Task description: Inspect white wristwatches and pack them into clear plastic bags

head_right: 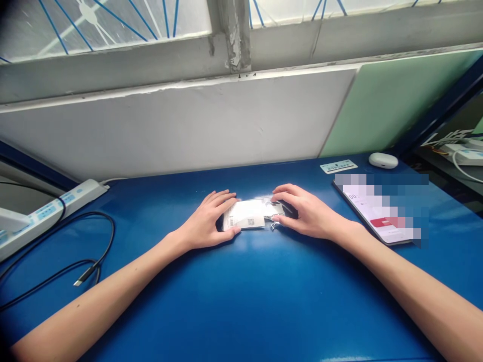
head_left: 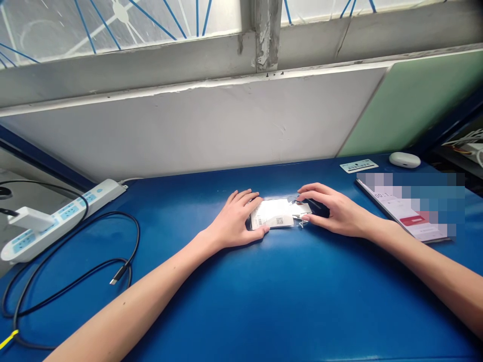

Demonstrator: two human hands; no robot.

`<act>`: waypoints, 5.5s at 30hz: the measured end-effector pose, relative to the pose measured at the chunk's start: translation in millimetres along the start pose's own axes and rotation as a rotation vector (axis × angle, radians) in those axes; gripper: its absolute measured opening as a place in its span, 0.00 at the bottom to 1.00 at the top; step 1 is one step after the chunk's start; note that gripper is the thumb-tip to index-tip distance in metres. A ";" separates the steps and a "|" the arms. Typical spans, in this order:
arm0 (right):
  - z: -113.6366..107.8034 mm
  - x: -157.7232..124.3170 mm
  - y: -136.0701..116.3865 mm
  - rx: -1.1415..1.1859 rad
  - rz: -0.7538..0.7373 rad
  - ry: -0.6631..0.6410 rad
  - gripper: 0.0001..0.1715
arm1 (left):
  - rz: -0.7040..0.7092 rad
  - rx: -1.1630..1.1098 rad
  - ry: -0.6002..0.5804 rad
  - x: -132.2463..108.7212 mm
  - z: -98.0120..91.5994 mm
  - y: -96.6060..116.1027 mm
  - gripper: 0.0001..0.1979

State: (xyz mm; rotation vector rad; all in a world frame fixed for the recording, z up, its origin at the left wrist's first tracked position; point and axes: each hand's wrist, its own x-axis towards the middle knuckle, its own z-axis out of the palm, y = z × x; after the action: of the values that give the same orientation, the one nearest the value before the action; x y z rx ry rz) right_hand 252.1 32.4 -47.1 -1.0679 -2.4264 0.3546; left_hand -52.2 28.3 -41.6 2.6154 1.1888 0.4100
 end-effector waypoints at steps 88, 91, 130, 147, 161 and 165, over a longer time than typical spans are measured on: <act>9.6 96.6 -86.9 1.792 0.452 -0.032 0.22 | -0.430 -1.792 -0.104 7.8 -23.1 69.6 0.14; 10.0 98.8 -85.6 1.880 0.519 -0.032 0.25 | -0.435 -1.809 -0.110 7.2 -24.2 69.0 0.13; 0.1 104.1 -60.8 1.764 0.558 0.254 0.11 | -0.413 -1.803 -0.258 0.2 -30.2 75.9 0.26; 11.2 103.9 -79.4 1.488 0.402 0.398 0.15 | -0.486 -1.752 -0.143 5.9 -19.6 63.1 0.22; 7.1 96.3 -86.3 1.099 0.239 0.324 0.16 | -0.397 -1.712 0.074 10.1 -18.2 52.6 0.15; 9.0 96.7 -82.1 1.104 0.236 0.308 0.16 | -0.377 -1.698 0.048 8.4 -17.3 54.8 0.19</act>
State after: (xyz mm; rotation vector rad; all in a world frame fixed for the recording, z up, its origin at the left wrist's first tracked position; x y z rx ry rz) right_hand 139.0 49.5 8.4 -0.7720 -1.4251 1.2928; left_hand -14.9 1.3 -6.2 0.9095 0.6715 0.8559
